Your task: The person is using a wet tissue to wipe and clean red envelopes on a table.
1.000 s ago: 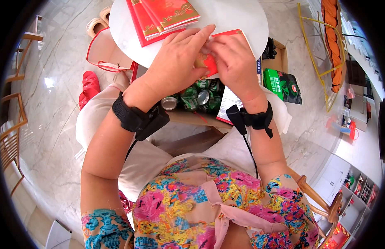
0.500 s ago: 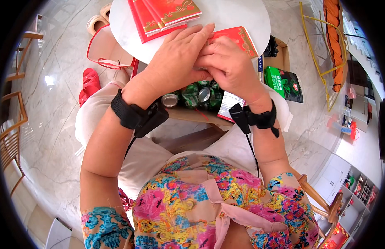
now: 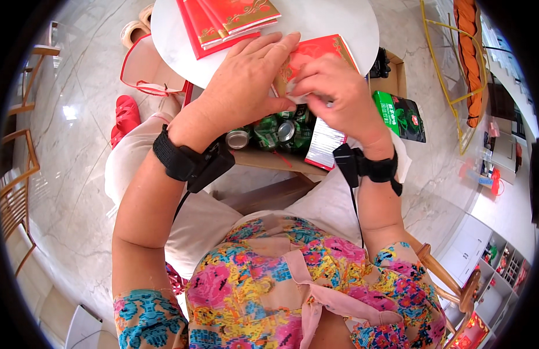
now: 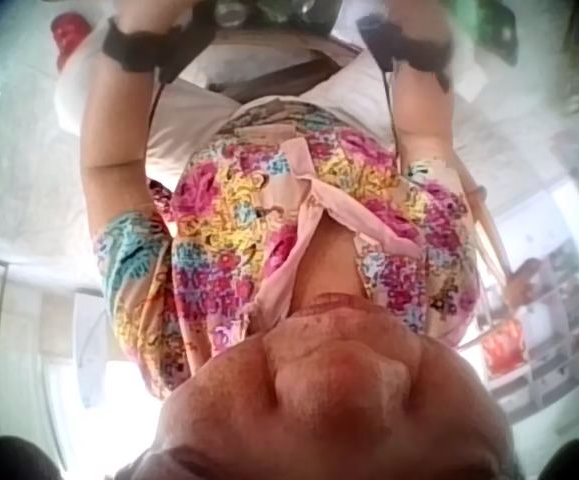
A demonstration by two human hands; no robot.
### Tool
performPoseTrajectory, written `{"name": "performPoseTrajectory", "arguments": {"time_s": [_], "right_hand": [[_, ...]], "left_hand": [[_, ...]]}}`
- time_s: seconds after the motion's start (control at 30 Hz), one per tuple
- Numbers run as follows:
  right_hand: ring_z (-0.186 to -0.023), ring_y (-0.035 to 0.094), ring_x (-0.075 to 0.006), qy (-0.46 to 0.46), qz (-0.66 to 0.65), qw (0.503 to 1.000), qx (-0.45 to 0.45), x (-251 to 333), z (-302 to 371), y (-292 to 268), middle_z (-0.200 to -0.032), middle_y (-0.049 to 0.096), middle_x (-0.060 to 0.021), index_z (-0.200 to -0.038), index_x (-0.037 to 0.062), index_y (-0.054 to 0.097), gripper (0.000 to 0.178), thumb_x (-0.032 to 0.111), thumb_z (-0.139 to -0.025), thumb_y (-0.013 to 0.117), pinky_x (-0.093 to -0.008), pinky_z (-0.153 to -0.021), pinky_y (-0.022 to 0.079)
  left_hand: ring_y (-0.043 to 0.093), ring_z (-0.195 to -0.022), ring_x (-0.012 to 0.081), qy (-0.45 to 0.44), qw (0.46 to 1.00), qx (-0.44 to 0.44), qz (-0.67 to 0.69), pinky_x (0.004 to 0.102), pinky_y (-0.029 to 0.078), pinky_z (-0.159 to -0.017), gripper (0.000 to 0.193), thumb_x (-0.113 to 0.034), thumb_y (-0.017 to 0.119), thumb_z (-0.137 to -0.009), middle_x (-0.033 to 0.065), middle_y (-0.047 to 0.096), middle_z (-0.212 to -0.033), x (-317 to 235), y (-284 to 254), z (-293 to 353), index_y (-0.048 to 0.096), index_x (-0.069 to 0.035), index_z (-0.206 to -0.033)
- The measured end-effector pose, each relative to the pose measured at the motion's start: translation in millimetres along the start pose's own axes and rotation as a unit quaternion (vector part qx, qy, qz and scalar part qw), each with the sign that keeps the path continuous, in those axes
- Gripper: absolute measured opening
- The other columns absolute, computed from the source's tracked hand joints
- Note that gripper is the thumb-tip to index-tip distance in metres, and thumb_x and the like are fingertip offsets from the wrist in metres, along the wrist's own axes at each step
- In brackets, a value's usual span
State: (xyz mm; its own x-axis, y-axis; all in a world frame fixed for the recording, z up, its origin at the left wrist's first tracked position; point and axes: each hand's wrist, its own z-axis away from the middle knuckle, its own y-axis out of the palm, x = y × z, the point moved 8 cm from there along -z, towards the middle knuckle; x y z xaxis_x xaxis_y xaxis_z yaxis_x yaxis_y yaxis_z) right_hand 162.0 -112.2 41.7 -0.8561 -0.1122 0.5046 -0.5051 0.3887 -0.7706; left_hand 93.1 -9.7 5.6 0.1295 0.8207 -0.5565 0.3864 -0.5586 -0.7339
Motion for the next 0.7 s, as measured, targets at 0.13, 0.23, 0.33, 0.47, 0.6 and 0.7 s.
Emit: {"name": "performPoseTrajectory", "arguments": {"time_s": [0.13, 0.23, 0.33, 0.47, 0.6, 0.7], "right_hand": [[-0.088, 0.063, -0.0276, 0.082, 0.079, 0.993, -0.029, -31, 15, -29, -0.090, 0.067, -0.0044, -0.080, 0.0074, 0.070, 0.017, -0.003, -0.067, 0.067, -0.0383, -0.077, 0.053], [-0.085, 0.062, -0.0273, 0.062, 0.056, 0.996, -0.011, -22, 14, -21, -0.086, 0.064, -0.0049, -0.076, 0.0075, 0.068, 0.013, -0.002, -0.067, 0.067, -0.0388, -0.074, 0.052], [-0.084, 0.062, -0.0269, 0.010, 0.022, 1.000, 0.020, -4, 9, -2, -0.085, 0.063, -0.0052, -0.075, 0.0078, 0.066, 0.013, -0.002, -0.067, 0.067, -0.0386, -0.073, 0.052], [-0.084, 0.062, -0.0272, 0.025, 0.068, 0.997, 0.000, -19, 11, -15, -0.083, 0.063, -0.0056, -0.076, 0.0083, 0.067, 0.011, 0.000, -0.069, 0.067, -0.0394, -0.072, 0.052], [-0.088, 0.064, -0.0291, 0.195, 0.202, 0.954, -0.105, -58, 26, -45, -0.087, 0.065, -0.0073, -0.082, 0.0085, 0.070, 0.009, 0.003, -0.074, 0.069, -0.0410, -0.077, 0.053], [-0.091, 0.064, -0.0298, 0.112, 0.211, 0.958, -0.157, -45, 20, -32, -0.093, 0.068, -0.0077, -0.088, 0.0080, 0.072, 0.012, 0.004, -0.077, 0.071, -0.0395, -0.081, 0.053]], "left_hand": [[0.047, -0.138, 0.0320, 0.002, 1.000, -0.005, -0.002, 0.0435, 0.039, -0.113, 0.100, -0.019, 0.090, -0.063, 0.0124, 0.056, -0.142, -2, 0, -2, 0.043, -0.007, -0.150], [0.046, -0.138, 0.0318, 0.003, 1.000, -0.003, -0.006, 0.0435, 0.038, -0.113, 0.099, -0.019, 0.090, -0.064, 0.0128, 0.056, -0.142, -2, 1, -2, 0.043, -0.008, -0.150], [0.046, -0.139, 0.0317, -0.004, 1.000, 0.002, -0.012, 0.0436, 0.038, -0.114, 0.099, -0.019, 0.090, -0.064, 0.0128, 0.056, -0.142, -1, 1, -1, 0.042, -0.008, -0.151], [0.045, -0.139, 0.0316, -0.005, 1.000, 0.004, -0.011, 0.0439, 0.037, -0.114, 0.099, -0.019, 0.090, -0.065, 0.0127, 0.056, -0.142, 0, 0, 1, 0.042, -0.009, -0.151], [0.045, -0.139, 0.0319, 0.002, 1.000, 0.003, -0.011, 0.0442, 0.037, -0.114, 0.099, -0.019, 0.090, -0.066, 0.0129, 0.056, -0.142, -2, 2, -2, 0.041, -0.009, -0.152], [0.045, -0.140, 0.0320, -0.006, 1.000, 0.007, -0.017, 0.0445, 0.037, -0.114, 0.099, -0.019, 0.090, -0.066, 0.0133, 0.056, -0.142, -1, 3, -1, 0.041, -0.009, -0.152]]}}
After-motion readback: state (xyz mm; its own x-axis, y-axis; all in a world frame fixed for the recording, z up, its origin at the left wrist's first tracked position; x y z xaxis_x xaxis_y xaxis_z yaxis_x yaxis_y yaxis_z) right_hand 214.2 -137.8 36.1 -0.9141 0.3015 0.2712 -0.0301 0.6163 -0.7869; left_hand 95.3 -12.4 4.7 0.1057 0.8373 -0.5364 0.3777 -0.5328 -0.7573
